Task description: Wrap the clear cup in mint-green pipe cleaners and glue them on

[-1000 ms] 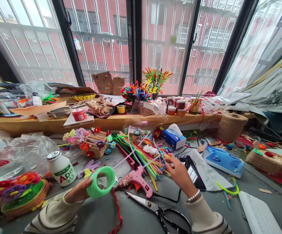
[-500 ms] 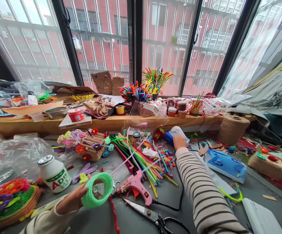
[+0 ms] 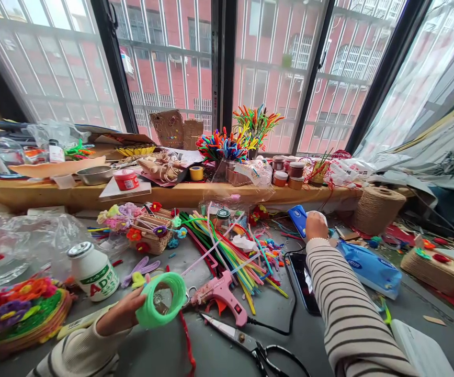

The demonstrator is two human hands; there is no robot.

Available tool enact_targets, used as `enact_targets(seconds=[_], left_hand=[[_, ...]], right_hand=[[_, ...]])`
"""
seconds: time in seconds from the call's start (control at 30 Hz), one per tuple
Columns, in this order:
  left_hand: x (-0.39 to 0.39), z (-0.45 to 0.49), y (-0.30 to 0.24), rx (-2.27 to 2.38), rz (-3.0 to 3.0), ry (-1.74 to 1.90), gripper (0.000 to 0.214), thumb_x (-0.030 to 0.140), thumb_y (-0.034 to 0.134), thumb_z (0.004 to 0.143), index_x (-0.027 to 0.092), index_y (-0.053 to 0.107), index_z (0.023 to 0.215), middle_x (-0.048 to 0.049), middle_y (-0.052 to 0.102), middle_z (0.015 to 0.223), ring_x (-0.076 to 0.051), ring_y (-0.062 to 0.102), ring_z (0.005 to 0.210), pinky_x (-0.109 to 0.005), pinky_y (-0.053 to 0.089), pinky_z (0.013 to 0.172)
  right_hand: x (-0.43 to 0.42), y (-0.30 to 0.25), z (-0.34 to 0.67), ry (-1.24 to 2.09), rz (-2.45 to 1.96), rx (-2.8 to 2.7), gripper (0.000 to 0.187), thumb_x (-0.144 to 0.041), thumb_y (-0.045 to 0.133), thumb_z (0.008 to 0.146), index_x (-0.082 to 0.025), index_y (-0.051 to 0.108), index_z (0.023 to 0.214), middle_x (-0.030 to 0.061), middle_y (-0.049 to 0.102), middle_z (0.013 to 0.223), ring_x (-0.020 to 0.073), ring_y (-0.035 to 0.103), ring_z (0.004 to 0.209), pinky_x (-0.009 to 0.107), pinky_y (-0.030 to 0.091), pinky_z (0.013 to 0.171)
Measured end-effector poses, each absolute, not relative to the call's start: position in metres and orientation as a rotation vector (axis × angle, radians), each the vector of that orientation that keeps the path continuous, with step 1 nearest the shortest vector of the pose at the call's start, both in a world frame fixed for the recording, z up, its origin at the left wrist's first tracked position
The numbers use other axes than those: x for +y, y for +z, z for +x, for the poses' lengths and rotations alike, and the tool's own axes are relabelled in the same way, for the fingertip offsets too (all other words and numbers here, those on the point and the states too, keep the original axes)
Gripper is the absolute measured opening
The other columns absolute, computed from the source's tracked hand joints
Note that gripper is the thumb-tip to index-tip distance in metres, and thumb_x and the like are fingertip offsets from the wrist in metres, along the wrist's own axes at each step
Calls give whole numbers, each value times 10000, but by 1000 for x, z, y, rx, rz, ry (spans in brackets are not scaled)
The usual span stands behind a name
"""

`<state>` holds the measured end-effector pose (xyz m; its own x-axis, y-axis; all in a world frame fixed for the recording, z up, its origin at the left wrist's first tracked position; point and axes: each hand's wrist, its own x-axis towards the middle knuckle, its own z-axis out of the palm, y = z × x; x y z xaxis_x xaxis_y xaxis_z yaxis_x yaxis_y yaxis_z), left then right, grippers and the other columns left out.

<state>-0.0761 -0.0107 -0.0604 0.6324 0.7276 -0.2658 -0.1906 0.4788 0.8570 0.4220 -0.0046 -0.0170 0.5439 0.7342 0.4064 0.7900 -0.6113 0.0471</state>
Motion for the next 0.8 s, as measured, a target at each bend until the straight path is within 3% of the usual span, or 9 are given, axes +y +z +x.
enact_targets(seconds=[0.3, 0.5, 0.63, 0.73, 0.8], left_hand=[[-1, -79, -69, 539, 950, 553, 343, 329, 644, 664, 239, 616, 994, -22, 670, 998, -234, 595, 953, -418, 414, 863], [-2, -81, -71, 531, 944, 585, 287, 138, 441, 788, 250, 622, 981, 66, 691, 852, -198, 595, 942, -369, 423, 816], [-6, -82, -63, 547, 891, 655, 246, 209, 517, 765, 193, 620, 988, -24, 686, 922, -229, 618, 896, -351, 475, 755], [-7, -85, -52, 527, 801, 728, 452, 339, 553, 744, 119, 517, 1137, -118, 646, 1028, -271, 616, 901, -337, 506, 709], [-8, -86, -44, 492, 710, 797, 586, 333, 510, 781, 108, 324, 1288, -112, 646, 1026, -264, 610, 920, -333, 512, 714]], right_hand=[[-2, -11, 376, -305, -2435, -1667, 261, -292, 472, 843, -166, 515, 1068, 63, 542, 1082, 167, 551, 913, 368, 467, 767], [-13, -27, 322, 86, -2338, -1972, 256, -314, 464, 846, -159, 531, 1038, 55, 564, 1035, 153, 565, 862, 350, 475, 740], [-15, -36, 310, 264, -2396, -1972, 257, -303, 483, 836, -162, 528, 1046, 53, 560, 1043, 160, 564, 874, 346, 477, 735], [-14, -36, 309, 314, -2425, -1941, 262, -296, 487, 834, -162, 523, 1057, 56, 553, 1059, 165, 560, 888, 352, 474, 743], [-13, -33, 311, 318, -2442, -1916, 263, -295, 490, 833, -163, 523, 1057, 55, 551, 1063, 168, 559, 896, 354, 473, 746]])
